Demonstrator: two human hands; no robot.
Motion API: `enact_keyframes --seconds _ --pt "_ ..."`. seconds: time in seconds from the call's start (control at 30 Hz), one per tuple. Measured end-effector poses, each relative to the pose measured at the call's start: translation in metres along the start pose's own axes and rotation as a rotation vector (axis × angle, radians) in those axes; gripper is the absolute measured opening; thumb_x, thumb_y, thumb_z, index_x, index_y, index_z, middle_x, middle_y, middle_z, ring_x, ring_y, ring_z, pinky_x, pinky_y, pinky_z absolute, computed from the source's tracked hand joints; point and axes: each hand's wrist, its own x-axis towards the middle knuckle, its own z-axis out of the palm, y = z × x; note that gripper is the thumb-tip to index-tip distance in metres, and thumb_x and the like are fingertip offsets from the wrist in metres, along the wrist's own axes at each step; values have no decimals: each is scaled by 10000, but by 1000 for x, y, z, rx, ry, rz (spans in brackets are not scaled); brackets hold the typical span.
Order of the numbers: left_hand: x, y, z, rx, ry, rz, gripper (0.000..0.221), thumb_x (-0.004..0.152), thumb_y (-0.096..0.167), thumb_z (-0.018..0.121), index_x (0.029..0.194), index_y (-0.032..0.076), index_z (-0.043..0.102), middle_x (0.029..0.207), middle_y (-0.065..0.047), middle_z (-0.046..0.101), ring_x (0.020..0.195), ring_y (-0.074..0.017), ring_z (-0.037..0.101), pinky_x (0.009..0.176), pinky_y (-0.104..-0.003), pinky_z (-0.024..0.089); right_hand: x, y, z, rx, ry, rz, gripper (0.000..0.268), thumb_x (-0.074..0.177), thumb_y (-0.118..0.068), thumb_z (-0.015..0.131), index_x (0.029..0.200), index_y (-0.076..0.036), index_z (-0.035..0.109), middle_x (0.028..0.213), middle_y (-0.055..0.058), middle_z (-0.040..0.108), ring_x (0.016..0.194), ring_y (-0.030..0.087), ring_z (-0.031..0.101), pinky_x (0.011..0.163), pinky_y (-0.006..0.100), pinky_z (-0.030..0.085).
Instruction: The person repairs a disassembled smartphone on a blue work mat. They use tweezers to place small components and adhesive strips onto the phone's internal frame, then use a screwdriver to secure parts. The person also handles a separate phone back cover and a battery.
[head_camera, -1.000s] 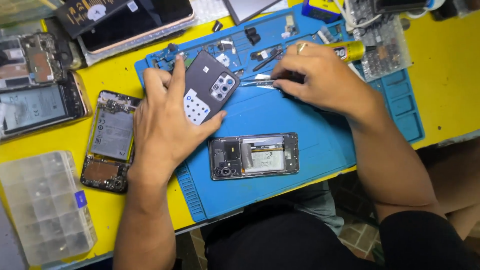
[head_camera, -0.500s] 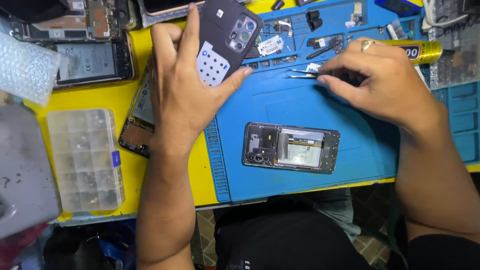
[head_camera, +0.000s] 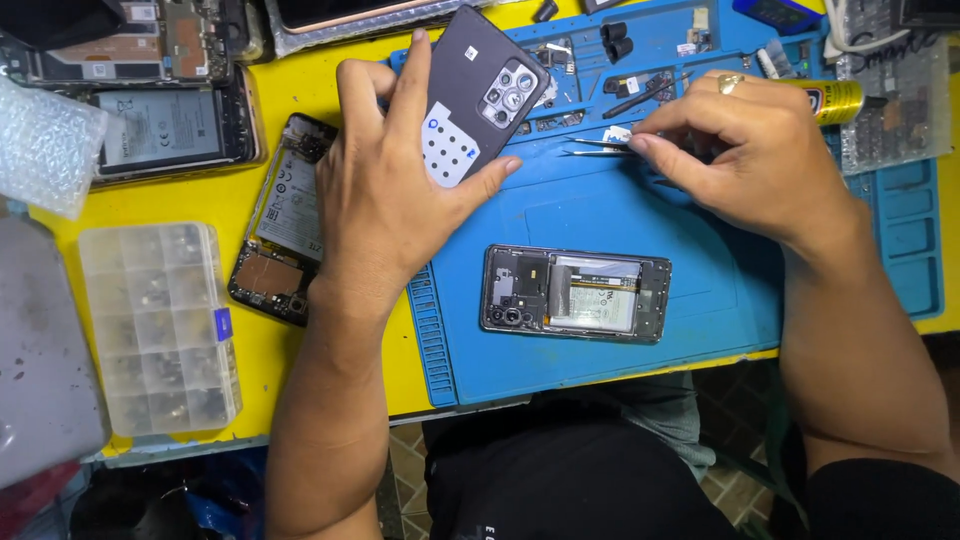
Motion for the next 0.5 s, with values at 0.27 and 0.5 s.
enact_keyframes --seconds 0.27,0.5 --pt "-1 2 -1 24 -14 10 1048 840 620 963 1543 73 411 1208 -118 416 1019 -340 657 767 -546 573 -1 1 1 -2 -11 -3 61 1073 5 838 1044 26 789 763 87 613 689 215 520 705 349 424" --pt "-2 2 -1 42 1 40 1054 844 630 972 1542 71 415 1200 -115 417 995 -342 656 774 -536 568 -2 1 1 -11 -24 2 64 1082 0 847 1054 30 798 754 86 602 690 215 512 696 348 415"
